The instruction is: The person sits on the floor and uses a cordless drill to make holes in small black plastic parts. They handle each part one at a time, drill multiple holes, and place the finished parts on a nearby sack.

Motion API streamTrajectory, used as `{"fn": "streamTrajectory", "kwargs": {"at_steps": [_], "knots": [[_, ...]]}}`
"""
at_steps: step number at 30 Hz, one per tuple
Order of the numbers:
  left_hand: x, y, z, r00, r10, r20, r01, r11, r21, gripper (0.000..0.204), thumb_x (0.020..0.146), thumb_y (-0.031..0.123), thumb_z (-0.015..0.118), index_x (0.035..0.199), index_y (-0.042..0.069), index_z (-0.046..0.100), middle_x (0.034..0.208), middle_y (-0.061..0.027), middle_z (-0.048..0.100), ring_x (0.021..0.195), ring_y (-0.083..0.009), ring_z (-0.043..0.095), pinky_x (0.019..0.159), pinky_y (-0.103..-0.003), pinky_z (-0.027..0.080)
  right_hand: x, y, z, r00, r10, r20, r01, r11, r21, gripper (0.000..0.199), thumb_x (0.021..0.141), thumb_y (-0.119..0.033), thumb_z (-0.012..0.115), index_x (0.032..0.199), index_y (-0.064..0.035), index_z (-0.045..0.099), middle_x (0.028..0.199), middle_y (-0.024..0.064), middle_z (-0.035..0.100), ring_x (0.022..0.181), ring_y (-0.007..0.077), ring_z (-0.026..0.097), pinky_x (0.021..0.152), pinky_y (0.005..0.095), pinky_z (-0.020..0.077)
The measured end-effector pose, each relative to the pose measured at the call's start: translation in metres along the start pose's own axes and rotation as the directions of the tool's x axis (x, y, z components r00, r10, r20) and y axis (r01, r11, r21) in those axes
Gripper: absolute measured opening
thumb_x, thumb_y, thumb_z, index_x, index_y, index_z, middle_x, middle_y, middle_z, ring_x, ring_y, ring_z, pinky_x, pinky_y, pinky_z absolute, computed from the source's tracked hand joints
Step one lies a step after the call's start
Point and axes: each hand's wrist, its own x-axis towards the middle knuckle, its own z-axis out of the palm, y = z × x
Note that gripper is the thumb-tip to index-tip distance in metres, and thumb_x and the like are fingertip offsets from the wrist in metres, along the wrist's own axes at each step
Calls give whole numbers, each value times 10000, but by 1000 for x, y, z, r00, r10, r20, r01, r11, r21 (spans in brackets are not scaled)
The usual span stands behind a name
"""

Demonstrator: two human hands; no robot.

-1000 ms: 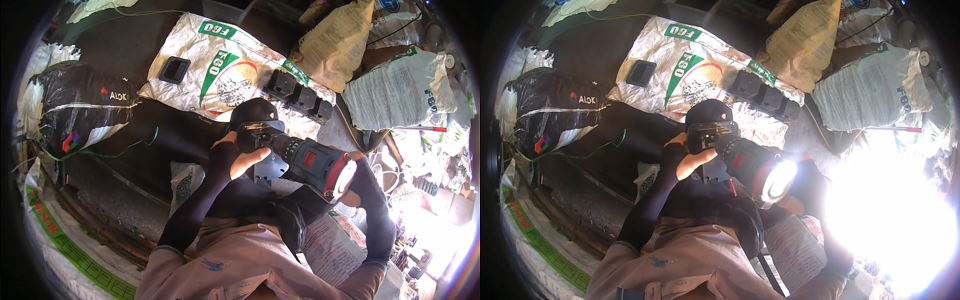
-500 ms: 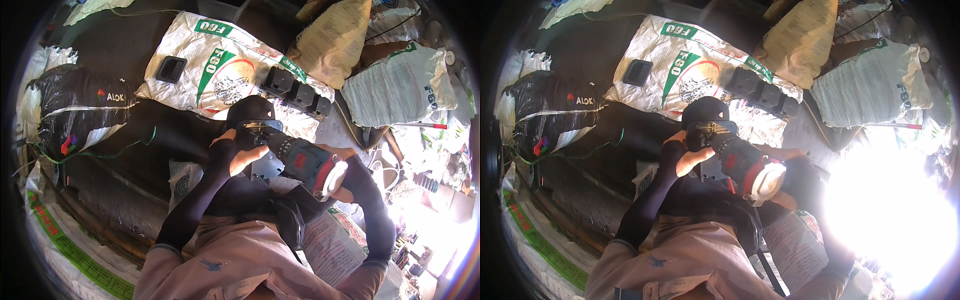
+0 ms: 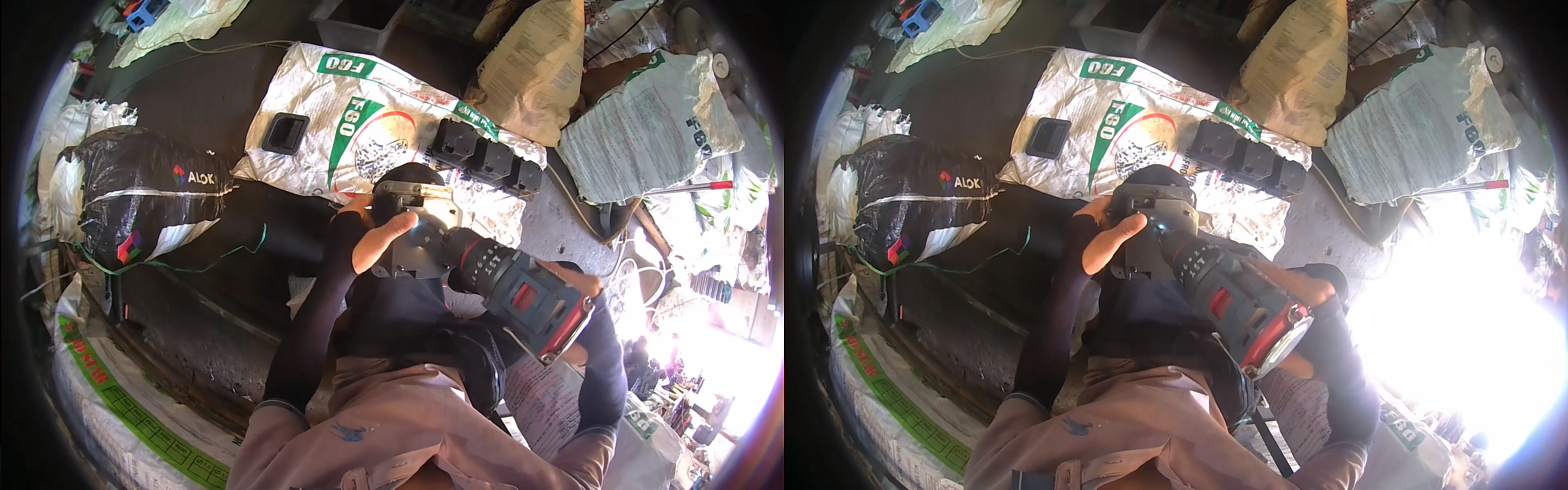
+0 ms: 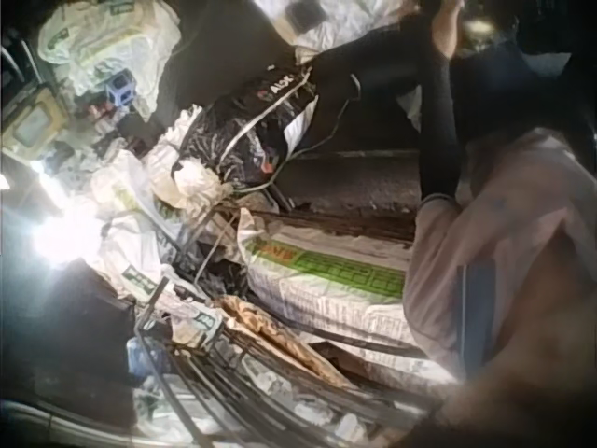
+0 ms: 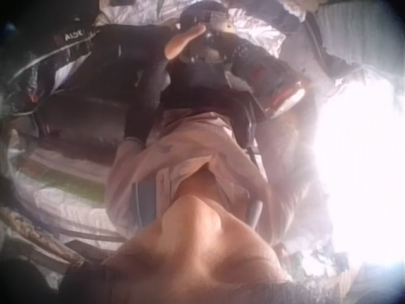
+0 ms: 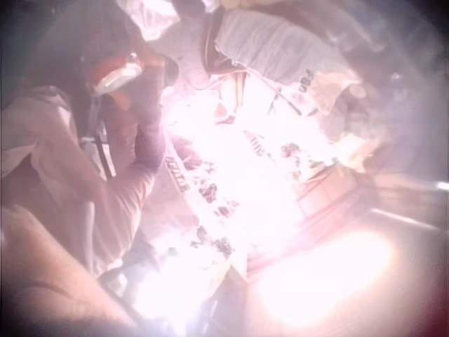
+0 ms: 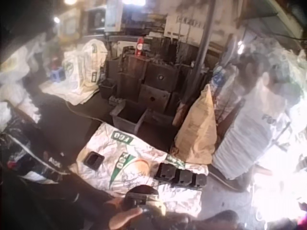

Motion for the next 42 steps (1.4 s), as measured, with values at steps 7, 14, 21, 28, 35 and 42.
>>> {"fn": "streamTrajectory", "kwargs": {"at_steps": [7,14,21,28,35,42], "knots": [[-43,2,-5,992,-4,-123,-63,841,-538,238,946,157,535,1105,-11,589,871,-65,600,683,-103,546,569,-243,422,-37,19,32,998,25,-64,-25,1000,1,679,652,-211,769,1245,54,568,1090,189,669,866,273,707,750,323,557],[-44,10,-10,988,8,153,99,730,-677,244,940,29,452,1144,-12,580,977,-142,653,774,-168,635,606,-270,484,-45,29,42,989,-23,-149,37,995,95,674,603,-323,763,1129,69,609,928,141,698,781,224,709,738,319,566],[-44,16,3,950,151,273,152,541,-827,283,959,39,468,1216,0,581,1108,-194,657,998,-294,668,855,-371,547,-46,35,54,969,-122,-216,152,980,127,590,626,-324,760,1058,58,636,989,171,678,797,264,711,729,328,569],[-46,20,7,943,143,301,201,474,-857,249,969,28,490,1188,3,605,1096,-186,668,1011,-300,669,863,-374,553,-38,23,54,981,-103,-163,115,992,60,544,638,-267,774,1058,52,638,992,154,677,772,246,703,704,317,564],[-47,20,13,950,68,304,262,353,-898,213,970,39,521,1155,6,620,1064,-172,674,977,-285,680,821,-347,591,-39,27,55,988,-87,-126,102,988,117,672,638,-221,763,1215,72,581,1148,206,660,903,297,710,789,338,549],[-52,25,19,972,13,237,219,328,-919,185,965,52,548,1125,13,632,1040,-156,680,952,-280,684,813,-340,595,-37,28,53,990,-64,-123,84,982,171,705,612,-268,755,1199,81,583,1154,209,655,913,309,704,794,341,544]]}}
